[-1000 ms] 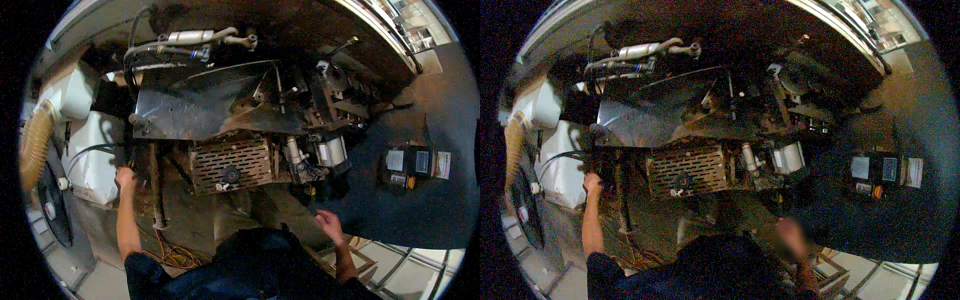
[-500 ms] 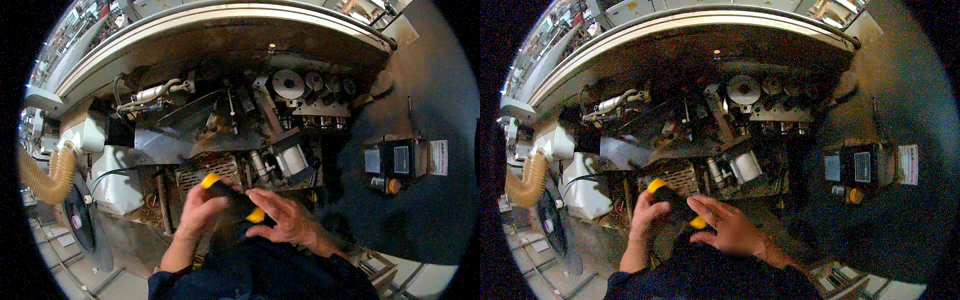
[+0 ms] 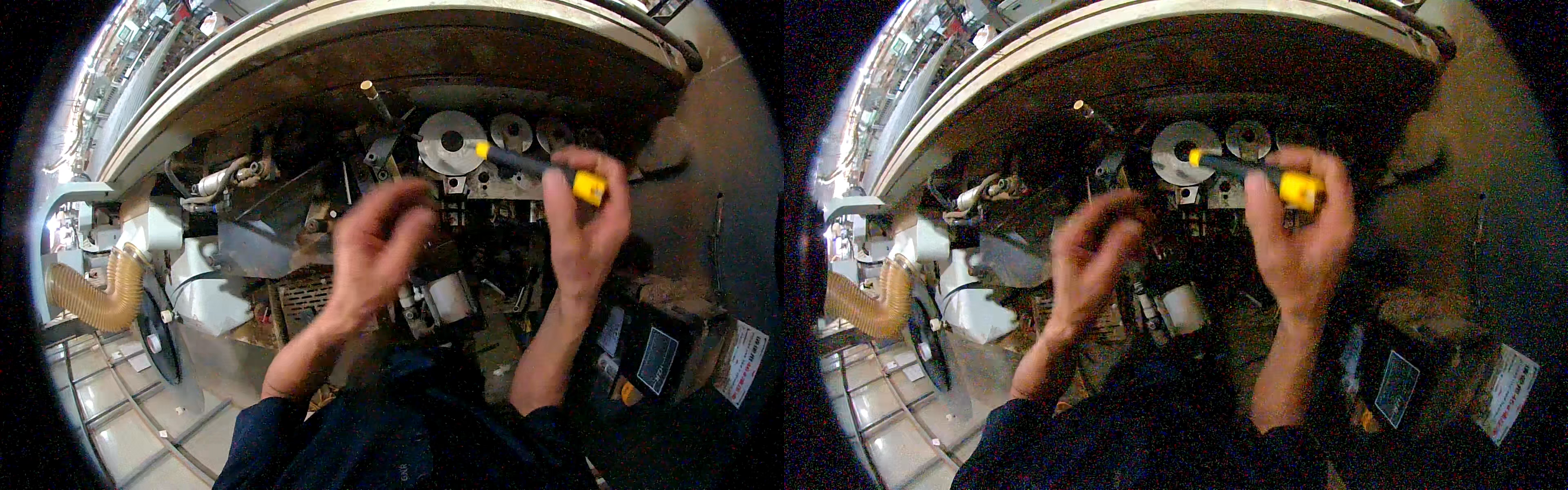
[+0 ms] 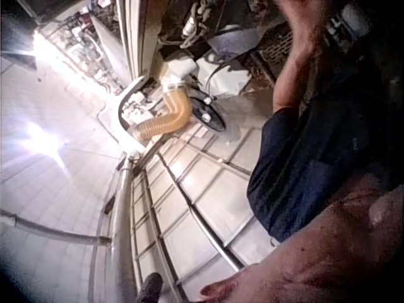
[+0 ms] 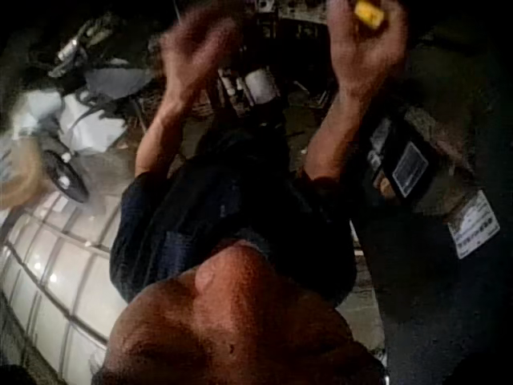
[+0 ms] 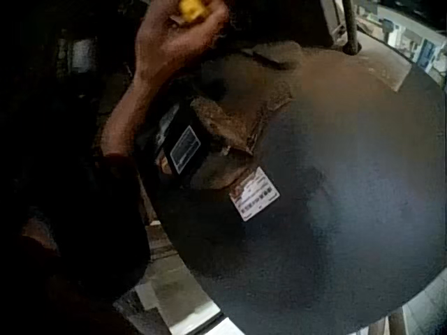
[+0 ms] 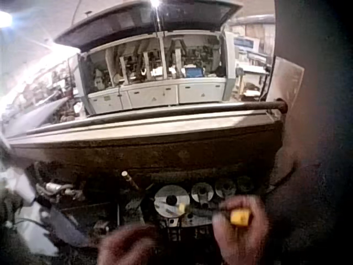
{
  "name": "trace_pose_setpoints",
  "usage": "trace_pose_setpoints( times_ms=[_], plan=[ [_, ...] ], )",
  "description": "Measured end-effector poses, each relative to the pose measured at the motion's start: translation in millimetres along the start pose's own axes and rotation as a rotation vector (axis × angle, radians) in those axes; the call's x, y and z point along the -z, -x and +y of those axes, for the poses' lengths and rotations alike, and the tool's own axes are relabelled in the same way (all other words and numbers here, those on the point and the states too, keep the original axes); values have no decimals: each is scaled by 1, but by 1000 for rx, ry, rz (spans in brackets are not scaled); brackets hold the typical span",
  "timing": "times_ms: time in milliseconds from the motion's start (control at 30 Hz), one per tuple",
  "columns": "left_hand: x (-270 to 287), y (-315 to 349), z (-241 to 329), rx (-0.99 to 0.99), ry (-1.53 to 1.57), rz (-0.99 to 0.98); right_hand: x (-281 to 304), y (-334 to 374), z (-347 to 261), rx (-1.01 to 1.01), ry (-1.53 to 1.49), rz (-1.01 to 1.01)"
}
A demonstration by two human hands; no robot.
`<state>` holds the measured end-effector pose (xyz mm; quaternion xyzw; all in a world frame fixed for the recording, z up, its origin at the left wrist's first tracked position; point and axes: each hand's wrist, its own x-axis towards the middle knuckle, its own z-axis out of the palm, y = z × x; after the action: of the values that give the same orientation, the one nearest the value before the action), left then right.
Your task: The person works on an industrial machine, using a wrench to tighten or loosen components, handling a black cable, and using a screwdriver to adjust internal parts.
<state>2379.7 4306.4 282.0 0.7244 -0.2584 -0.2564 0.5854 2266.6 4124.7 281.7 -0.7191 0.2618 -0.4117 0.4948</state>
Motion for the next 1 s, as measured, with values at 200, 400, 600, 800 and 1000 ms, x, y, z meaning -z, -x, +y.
trace_pose_setpoints(
  times_ms=[200, 400, 600, 800, 1000],
  plan=[
    [45, -72, 32, -233, -463, 159, -28, -70, 17, 65, 129, -150],
    [61, -104, 26, -339, -500, -7, -44, -86, 33, 102, 80, -254],
    [61, -105, 27, -336, -506, 18, -47, -90, 36, 96, 42, -244],
    [60, -108, 22, -332, -469, 16, -45, -94, 37, 95, 58, -239],
    [61, -106, 21, -322, -430, 10, -48, -99, 42, 94, 115, -260]
  ],
)
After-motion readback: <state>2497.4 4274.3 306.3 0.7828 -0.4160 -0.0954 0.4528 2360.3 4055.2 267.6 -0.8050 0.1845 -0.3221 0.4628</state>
